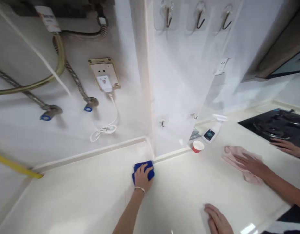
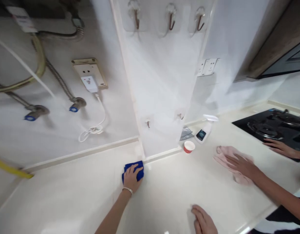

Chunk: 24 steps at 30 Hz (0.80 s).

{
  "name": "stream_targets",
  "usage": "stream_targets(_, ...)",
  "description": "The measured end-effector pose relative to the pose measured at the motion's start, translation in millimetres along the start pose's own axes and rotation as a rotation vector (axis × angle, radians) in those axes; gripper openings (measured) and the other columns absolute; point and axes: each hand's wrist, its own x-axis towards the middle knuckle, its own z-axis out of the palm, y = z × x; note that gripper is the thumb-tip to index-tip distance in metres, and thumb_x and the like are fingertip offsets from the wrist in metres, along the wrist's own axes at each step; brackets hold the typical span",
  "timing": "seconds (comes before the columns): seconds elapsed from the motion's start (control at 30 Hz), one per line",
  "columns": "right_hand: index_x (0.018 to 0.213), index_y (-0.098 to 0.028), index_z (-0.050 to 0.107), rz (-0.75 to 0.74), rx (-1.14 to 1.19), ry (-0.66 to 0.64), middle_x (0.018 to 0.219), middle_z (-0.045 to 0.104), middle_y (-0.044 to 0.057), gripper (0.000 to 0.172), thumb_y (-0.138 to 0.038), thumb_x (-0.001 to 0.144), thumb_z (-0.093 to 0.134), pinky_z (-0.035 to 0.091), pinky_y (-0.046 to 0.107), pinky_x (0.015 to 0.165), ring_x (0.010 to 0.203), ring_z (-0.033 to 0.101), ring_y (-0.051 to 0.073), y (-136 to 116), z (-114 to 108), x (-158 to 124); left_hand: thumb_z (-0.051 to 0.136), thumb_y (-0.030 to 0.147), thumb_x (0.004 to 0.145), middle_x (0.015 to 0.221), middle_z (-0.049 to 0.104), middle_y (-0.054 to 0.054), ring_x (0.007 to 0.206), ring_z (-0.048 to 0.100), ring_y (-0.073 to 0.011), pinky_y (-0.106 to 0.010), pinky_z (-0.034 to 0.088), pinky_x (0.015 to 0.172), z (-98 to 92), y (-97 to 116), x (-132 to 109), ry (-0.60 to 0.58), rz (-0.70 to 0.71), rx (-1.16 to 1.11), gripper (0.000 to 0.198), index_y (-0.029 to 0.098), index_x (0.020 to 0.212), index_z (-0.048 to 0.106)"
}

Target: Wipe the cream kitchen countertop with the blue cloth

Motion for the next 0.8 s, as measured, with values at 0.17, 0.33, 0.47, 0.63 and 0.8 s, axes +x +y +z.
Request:
stream_targets(0.17,0.122,-0.028,0.066,-0.044,-0.020,-0.029,0.124,0.071,0.011,0.032,-0.031,0.093,0.054,0.065,0.040,0.085,0.108,0.073,0.028,14,6,-8,0.069,0.044,0.080,0.166,0.037,-0.007,0.151,0.030,-0.0379,-0.061,0.035,0.119,29.0,25,-110,0.034,0.124,-0.007,0.078,0.039,0.153,0.042)
stream_targets(0.33,0.120,-0.029,0.066,-0.006,-0.042,-0.074,0.123,0.070,0.010,0.031,-0.035,0.093,0.052,0.063,0.041,0.087,0.107,0.072,0.029,15,4,-10,0.065,0.045,0.086,0.171,0.024,-0.007,0.154,0.027,-0.0391,-0.064,0.038,0.118,51.7,41,-166,0.115,0.252,0.005,0.078,0.041,0.156,0.033)
stream_targets(0.47,0.117,-0.026,0.065,0.024,-0.067,-0.107,0.121,0.071,0.011,0.029,-0.036,0.094,0.050,0.062,0.042,0.089,0.107,0.072,0.029,7,-3,-7,0.069,0.043,0.086,0.168,0.032,-0.003,0.152,0.033,-0.0371,-0.062,0.041,0.117,47.1,25,-156,0.090,0.292,-0.015,0.072,0.046,0.152,0.040)
stream_targets(0.63,0.117,-0.025,0.067,0.015,-0.083,-0.145,0.123,0.070,0.012,0.029,-0.033,0.094,0.051,0.063,0.039,0.087,0.107,0.072,0.028,3,-10,-4,0.064,0.038,0.090,0.161,0.045,-0.005,0.148,0.041,-0.0349,-0.057,0.041,0.118,20.3,-37,-97,0.151,0.128,0.060,0.058,0.045,0.146,0.050)
stream_targets(0.8,0.110,-0.025,0.071,0.025,-0.119,-0.140,0.117,0.074,0.009,0.026,-0.034,0.093,0.053,0.064,0.032,0.079,0.101,0.075,0.025,10,-13,-5,0.058,0.045,0.093,0.158,0.049,-0.008,0.147,0.042,-0.0351,-0.056,0.037,0.121,-8.1,-114,-27,0.187,-0.056,0.108,0.049,0.039,0.142,0.057)
